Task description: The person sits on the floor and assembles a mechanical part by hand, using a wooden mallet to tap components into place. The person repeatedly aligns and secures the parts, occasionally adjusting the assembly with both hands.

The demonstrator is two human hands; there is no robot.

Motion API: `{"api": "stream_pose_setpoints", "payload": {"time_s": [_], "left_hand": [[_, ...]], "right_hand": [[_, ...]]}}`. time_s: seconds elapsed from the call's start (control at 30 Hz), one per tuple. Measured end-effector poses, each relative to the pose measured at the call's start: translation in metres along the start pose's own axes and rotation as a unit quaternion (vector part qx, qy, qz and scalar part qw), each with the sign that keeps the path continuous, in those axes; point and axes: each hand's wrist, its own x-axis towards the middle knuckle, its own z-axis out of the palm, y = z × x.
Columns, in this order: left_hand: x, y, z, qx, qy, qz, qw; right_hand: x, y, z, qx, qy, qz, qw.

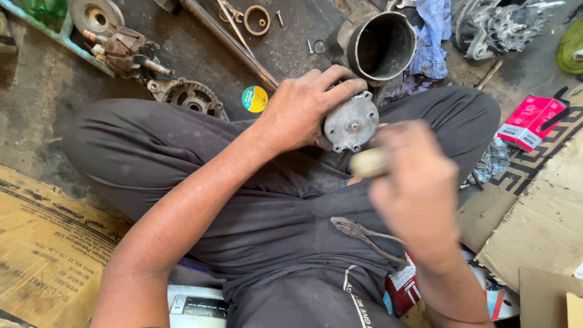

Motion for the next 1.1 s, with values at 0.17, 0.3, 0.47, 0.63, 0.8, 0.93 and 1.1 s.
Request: {"api": "stream_pose_setpoints", "payload": {"time_s": [0.17, 0.3, 0.47, 0.63, 0.8, 0.93, 1.1], "left_hand": [[-0.003, -0.001, -0.002, -0.007, 0.013, 0.014, 1.0], [-0.007, 0.001, -0.004, 0.013, 0.005, 0.012, 1.0], [-0.006, 0.003, -0.006, -0.013, -0.002, 0.023, 1.0], [-0.002, 0.004, -0.008, -0.002, -0.015, 0.019, 1.0], [-0.001, 0.004, -0.006, -0.018, -0.009, 0.029, 0.999], [-0.001, 0.005, -0.005, -0.007, -0.009, 0.027, 1.0], [-0.001, 0.006, -0.004, -0.004, -0.015, 0.02, 1.0]], "right_hand": [[-0.015, -0.018, 0.031, -0.071, 0.0, -0.019, 0.997], [-0.024, -0.02, 0.042, -0.066, 0.029, -0.04, 0.997], [-0.023, -0.013, 0.027, 0.027, 0.021, -0.021, 0.999], [-0.045, 0.007, -0.003, 0.235, 0.151, 0.066, 0.958], [-0.063, 0.017, -0.002, 0.359, 0.266, 0.153, 0.881], [-0.06, 0.02, 0.008, 0.356, 0.222, 0.147, 0.896], [-0.049, 0.026, 0.018, 0.342, 0.175, 0.103, 0.917]]}}
